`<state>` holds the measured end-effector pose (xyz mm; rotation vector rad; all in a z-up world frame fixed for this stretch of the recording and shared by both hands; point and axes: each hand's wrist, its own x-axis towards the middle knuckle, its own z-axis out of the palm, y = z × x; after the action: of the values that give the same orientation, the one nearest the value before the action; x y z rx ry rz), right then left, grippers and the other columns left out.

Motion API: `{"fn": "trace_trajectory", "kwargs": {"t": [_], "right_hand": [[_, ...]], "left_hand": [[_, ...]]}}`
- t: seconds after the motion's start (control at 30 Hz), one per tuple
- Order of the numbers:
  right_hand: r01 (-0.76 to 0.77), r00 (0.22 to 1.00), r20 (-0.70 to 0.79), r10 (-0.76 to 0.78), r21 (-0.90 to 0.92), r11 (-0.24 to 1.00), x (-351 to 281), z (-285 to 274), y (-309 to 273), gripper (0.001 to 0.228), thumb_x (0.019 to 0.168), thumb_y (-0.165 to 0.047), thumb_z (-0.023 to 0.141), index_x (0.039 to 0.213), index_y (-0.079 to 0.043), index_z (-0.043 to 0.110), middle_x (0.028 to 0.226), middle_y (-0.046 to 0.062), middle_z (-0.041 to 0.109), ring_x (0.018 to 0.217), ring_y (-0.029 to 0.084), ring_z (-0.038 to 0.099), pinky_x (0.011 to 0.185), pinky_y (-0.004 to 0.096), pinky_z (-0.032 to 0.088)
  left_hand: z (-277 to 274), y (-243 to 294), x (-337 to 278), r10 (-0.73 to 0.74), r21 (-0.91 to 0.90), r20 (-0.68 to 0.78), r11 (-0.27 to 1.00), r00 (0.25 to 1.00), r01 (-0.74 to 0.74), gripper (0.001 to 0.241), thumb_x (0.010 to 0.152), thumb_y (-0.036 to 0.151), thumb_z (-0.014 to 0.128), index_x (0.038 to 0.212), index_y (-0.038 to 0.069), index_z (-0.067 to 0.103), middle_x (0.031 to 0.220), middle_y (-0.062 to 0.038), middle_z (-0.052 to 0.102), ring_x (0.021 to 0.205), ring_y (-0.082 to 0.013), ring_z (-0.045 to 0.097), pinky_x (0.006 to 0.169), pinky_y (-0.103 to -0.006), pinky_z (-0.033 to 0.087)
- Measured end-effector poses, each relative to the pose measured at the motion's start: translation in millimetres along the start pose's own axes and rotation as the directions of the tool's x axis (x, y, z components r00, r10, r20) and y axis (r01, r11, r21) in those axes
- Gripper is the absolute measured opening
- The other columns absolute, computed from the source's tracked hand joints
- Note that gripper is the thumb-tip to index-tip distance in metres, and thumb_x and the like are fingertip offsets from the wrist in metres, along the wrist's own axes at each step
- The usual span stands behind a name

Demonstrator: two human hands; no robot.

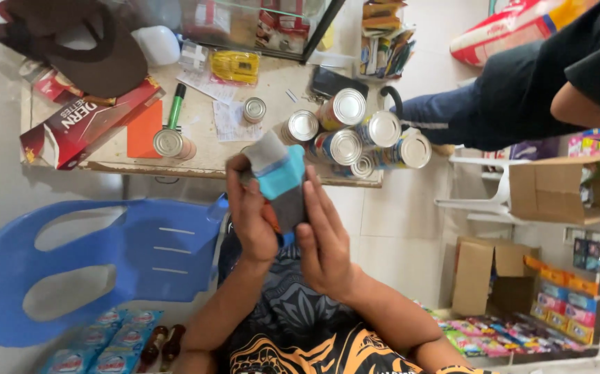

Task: Wiping dust off canned goods with a cloth and restocking them onto grocery store shelves.

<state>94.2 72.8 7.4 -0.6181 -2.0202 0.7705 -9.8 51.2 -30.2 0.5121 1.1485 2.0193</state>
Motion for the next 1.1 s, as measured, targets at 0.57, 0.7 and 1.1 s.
{"fn": "trace_trajectory", "kwargs": {"t": [0.57, 0.7, 1.1], "right_hand": [[0.078, 0.997, -0.004, -0.078, 0.160, 0.984, 24.6, -21.7, 30.5, 0.016, 0.098, -0.012, 0.063, 0.097, 0.003, 0.057, 0.095, 0.013, 0.051, 0.088, 0.032, 0.058, 0.082, 0.041, 0.050], [0.003, 0.999, -0.049, 0.013, 0.302, 0.953, 18.0, -20.7, 43.8, 0.023, 0.098, -0.015, 0.064, 0.087, 0.003, 0.056, 0.086, 0.015, 0.051, 0.079, 0.030, 0.056, 0.075, 0.039, 0.048], [0.081, 0.974, -0.217, -0.072, 0.032, 0.996, -11.5, -14.6, 11.1, 0.017, 0.094, -0.010, 0.071, 0.089, 0.005, 0.064, 0.082, 0.014, 0.059, 0.076, 0.032, 0.064, 0.073, 0.041, 0.054]], "left_hand": [[-0.7, -8.5, -2.9, 0.161, -0.067, 0.036, 0.985, 0.986, -0.159, 0.089, 0.073, 0.039, 0.090, 0.138, 0.002, 0.042, 0.120, -0.012, 0.061, 0.103, -0.0141, 0.057, 0.095, -0.0324, 0.048], [5.0, -1.3, -9.8, 0.094, -0.004, 0.109, 0.996, 0.990, -0.094, 0.078, 0.072, 0.034, 0.091, 0.130, 0.003, 0.049, 0.110, -0.008, 0.059, 0.100, -0.0134, 0.057, 0.091, -0.0303, 0.047], [-7.7, 12.3, -10.8, -0.059, 0.012, 0.208, 0.998, 0.976, 0.058, 0.053, 0.084, 0.034, 0.076, 0.121, 0.005, 0.050, 0.114, -0.007, 0.054, 0.098, -0.0113, 0.050, 0.092, -0.0289, 0.043]]}}
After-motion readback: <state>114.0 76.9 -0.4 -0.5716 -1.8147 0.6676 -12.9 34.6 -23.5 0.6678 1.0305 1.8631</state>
